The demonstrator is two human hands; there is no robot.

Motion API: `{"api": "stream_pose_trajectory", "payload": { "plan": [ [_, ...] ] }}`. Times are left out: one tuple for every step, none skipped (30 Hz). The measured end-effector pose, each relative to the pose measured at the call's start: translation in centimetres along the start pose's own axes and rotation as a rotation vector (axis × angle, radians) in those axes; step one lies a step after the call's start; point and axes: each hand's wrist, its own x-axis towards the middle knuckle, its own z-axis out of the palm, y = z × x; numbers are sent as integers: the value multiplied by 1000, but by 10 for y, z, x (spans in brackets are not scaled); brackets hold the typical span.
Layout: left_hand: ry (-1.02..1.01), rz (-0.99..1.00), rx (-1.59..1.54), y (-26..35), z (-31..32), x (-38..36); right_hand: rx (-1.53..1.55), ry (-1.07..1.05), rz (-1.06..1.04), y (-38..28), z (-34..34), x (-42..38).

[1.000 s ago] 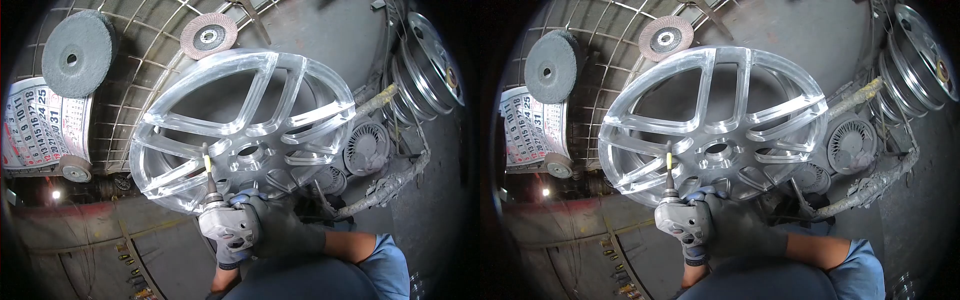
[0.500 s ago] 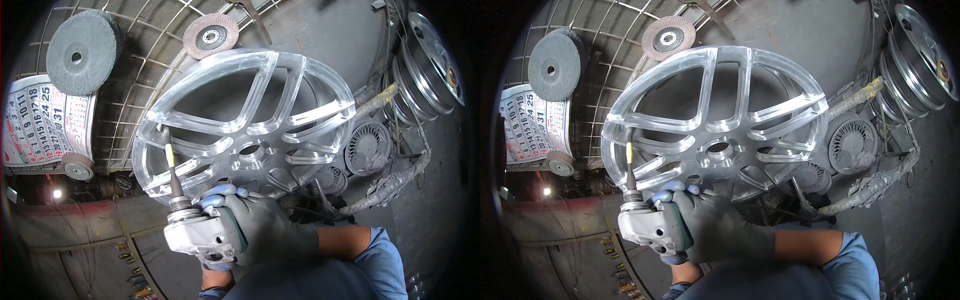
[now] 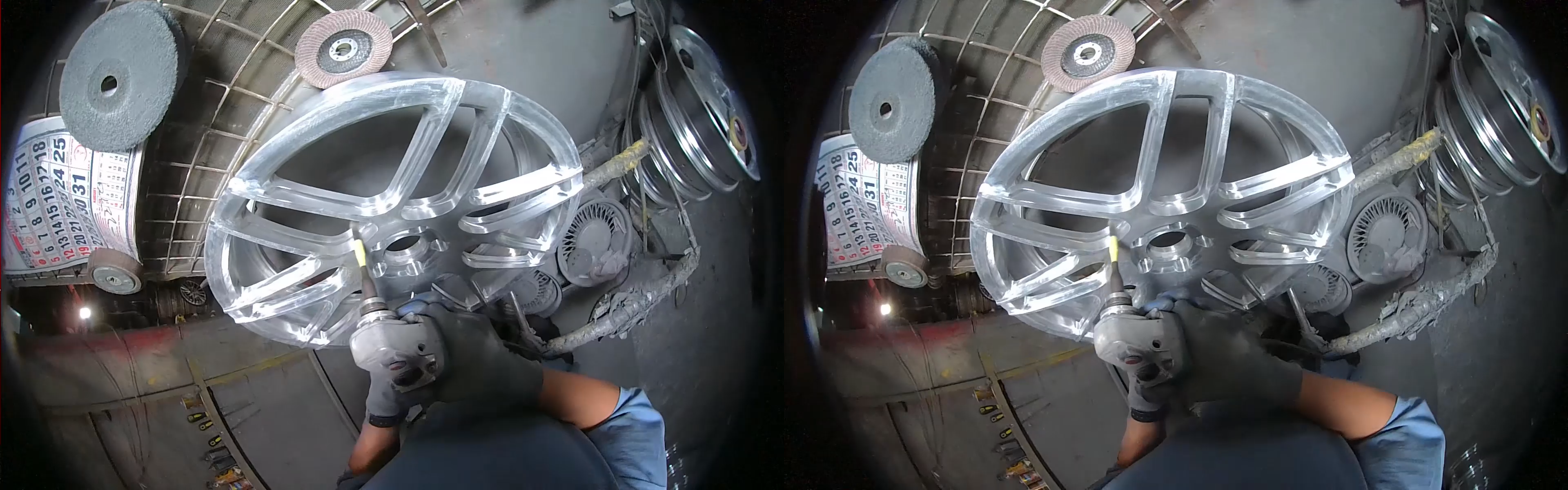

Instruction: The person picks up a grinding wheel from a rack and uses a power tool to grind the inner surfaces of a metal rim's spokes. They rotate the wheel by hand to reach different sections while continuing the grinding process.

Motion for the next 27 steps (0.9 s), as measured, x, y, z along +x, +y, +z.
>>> {"api": "stream_pose_trajectory", "payload": {
  "plan": [
    [-34,-40,-233,-24,-14,-5,-1,-3,-2,-1,-1,0],
    [-32,-38,-235,-30,-16,-8,36,-16,22,-3,-4,1],
    [-43,-24,-475,-34,-16,-9,74,-29,45,-5,-6,2],
    [-54,-9,-713,-36,-17,-11,74,-31,43,-8,-7,3],
    [-52,-6,-711,-37,-18,-15,68,-79,79,-11,-7,5],
    [-6,-49,-758,-36,-20,-19,62,-126,114,-13,-7,7],
    [39,-93,-806,-36,-21,-21,62,-126,113,-14,-5,7],
    [40,-102,-799,-37,-23,-21,56,-158,138,-15,-4,8],
    [37,-90,-784,-36,-24,-20,50,-190,164,-15,-2,7],
    [33,-81,-768,-35,-24,-21,50,-194,163,-15,-1,8],
    [27,-59,-748,-34,-24,-20,57,-198,189,-15,-1,9],
    [19,-47,-730,-32,-24,-19,62,-202,214,-15,-1,9],
    [14,-35,-720,-32,-23,-19,59,-203,212,-16,0,9],
    [9,-18,-701,-31,-24,-16,68,-147,181,-17,2,8],
    [4,-2,-685,-30,-22,-14,75,-92,151,-18,3,7],
    [-1,12,-671,-29,-23,-14,72,-94,151,-16,4,7],
    [-4,28,-652,-28,-23,-12,57,-72,98,-13,7,7],
    [-8,43,-634,-26,-24,-11,43,-49,46,-12,9,8],
    [-15,58,-618,-24,-24,-10,43,-50,44,-14,11,7],
    [-23,77,-600,-22,-24,-8,40,-69,96,-16,12,6],
    [-30,95,-573,-21,-23,-8,37,-89,149,-18,13,5],
    [-38,118,-548,-20,-21,-7,37,-91,148,-16,14,5],
    [-46,139,-525,-19,-21,-5,73,-58,111,-14,16,4],
    [-56,155,-504,-17,-20,-2,108,-22,73,-12,15,4],
    [-63,172,-496,-15,-19,1,103,-17,73,-14,13,6],
    [-69,171,-499,-12,-19,6,65,-35,71,-18,9,8],
    [-87,191,-418,-8,-22,10,29,-55,67,-21,7,8]
  ]
}}
